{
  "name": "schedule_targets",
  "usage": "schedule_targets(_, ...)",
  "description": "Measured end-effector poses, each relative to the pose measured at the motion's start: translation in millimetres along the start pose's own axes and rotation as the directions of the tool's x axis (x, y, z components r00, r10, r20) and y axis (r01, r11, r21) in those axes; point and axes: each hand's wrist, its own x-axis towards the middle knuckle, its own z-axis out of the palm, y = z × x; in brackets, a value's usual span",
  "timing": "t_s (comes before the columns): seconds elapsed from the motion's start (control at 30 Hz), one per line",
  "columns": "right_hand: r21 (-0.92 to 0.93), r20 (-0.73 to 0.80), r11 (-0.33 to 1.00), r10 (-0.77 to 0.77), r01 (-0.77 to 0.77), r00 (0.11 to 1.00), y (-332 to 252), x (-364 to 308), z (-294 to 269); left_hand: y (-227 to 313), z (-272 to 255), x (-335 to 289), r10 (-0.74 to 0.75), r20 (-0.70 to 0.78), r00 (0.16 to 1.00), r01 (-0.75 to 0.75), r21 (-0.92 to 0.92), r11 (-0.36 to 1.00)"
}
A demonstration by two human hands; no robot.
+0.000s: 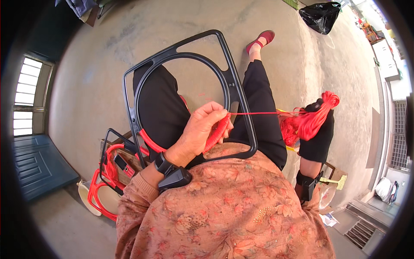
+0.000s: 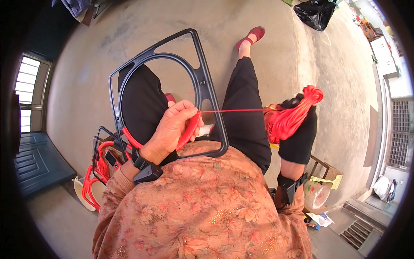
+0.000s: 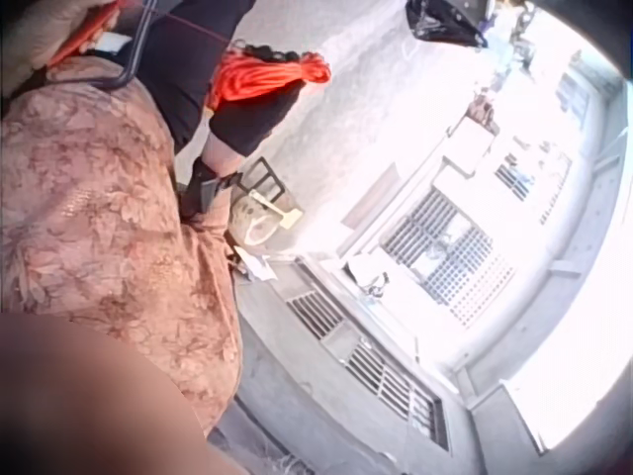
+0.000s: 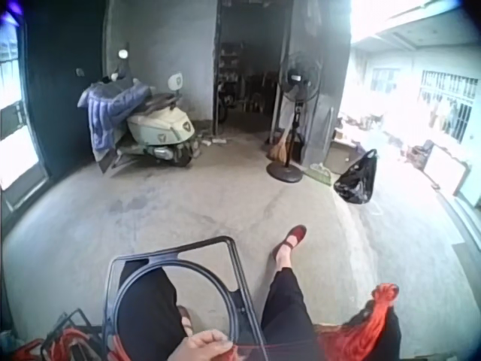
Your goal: Wrapping red cord around a black plastic frame
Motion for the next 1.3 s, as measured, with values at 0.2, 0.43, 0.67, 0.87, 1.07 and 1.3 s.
schedule_targets(0.2, -0.094, 0.316, 0.974, -0.169, 0.208, 0.934, -44, 78, -107, -7, -15, 5, 0.016, -0.091, 0.996, -0.015, 0.012, 1.0)
schedule_targets(0.43, -0.827, 0.556, 0.199, 0.145, 0.526, 0.819, 49, 42, 92, -12, -11, 0, 0.055, -0.123, 0.991, -0.038, 0.138, 0.99)
schedule_targets(0.67, 0.048, 0.845, -0.249, 0.526, 0.967, 0.093, 118, 49, 138, -38, -29, 15, 0.459, -0.081, 0.885, -0.337, 0.569, 0.75)
schedule_targets(0.87, -0.301, 0.838, -0.126, 0.437, 0.945, 0.326, 93, 50, 134, -9, -8, -4, 0.206, -0.122, 0.971, -0.131, 0.45, 0.884)
schedule_targets(1.07, -0.403, 0.815, 0.018, 0.463, 0.915, 0.35, 72, 12, 87, -9, -9, 0, 0.109, 0.014, 0.994, -0.109, 0.244, 0.964)
schedule_targets(1.3, -0.694, 0.719, 0.356, 0.37, 0.625, 0.588, 70, -13, 60, 0, -5, 1, -0.002, -0.058, 0.998, 0.01, 0.151, 0.988)
